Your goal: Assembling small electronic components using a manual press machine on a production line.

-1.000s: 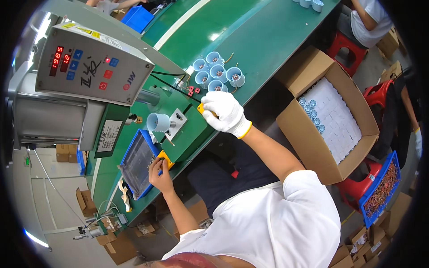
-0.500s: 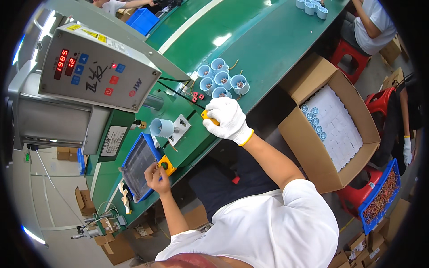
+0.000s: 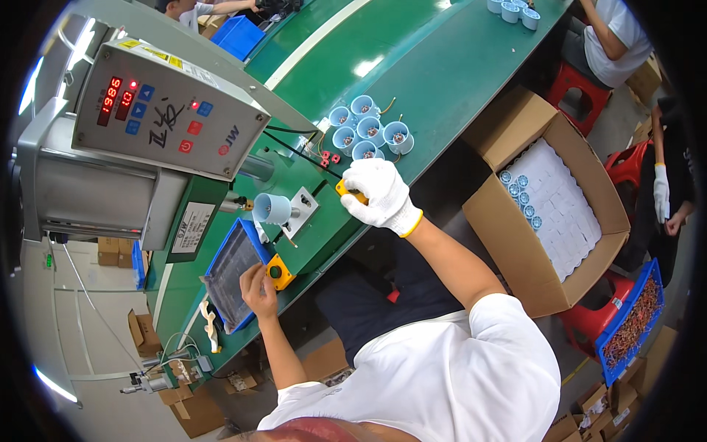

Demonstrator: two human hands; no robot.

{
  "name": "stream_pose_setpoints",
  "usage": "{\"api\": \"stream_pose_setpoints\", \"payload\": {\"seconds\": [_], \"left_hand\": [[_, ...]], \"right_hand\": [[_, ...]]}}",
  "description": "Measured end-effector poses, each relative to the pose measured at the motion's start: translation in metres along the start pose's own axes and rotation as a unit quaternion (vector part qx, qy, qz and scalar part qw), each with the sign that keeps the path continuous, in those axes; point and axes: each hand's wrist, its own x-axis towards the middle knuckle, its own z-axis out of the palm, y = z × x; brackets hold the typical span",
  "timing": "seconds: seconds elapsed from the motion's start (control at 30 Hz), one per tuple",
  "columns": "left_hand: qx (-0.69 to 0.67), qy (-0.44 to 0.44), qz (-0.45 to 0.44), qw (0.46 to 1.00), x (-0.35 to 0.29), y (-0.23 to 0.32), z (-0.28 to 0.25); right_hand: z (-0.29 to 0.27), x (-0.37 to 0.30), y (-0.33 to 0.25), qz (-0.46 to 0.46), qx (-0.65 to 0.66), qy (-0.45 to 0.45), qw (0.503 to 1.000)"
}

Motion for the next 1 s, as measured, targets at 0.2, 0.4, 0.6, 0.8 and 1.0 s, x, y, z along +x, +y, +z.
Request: {"api": "stream_pose_setpoints", "payload": {"seconds": [0.2, 0.4, 0.6, 0.8, 1.0], "left_hand": [[0.113, -0.045, -0.195, 0.973, -0.005, -0.032, 0.025], [0.031, -0.138, -0.228, 0.963, 0.000, -0.051, 0.018], [-0.030, -0.145, -0.247, 0.957, 0.009, -0.048, 0.017], [0.006, -0.082, -0.205, 0.975, 0.000, -0.049, 0.026], [0.009, -0.078, -0.214, 0.974, 0.002, -0.047, 0.027]], "right_hand": [[0.002, -0.005, 0.007, -0.015, 0.005, 0.025, 1.000], [0.001, 0.000, 0.000, -0.002, 0.008, 0.016, 1.000], [0.002, -0.002, 0.002, -0.018, -0.002, 0.028, 0.999], [0.006, 0.014, -0.022, -0.051, -0.011, 0.072, 0.996], [0.039, 0.039, -0.089, 0.092, 0.071, 0.010, 0.993]]}}
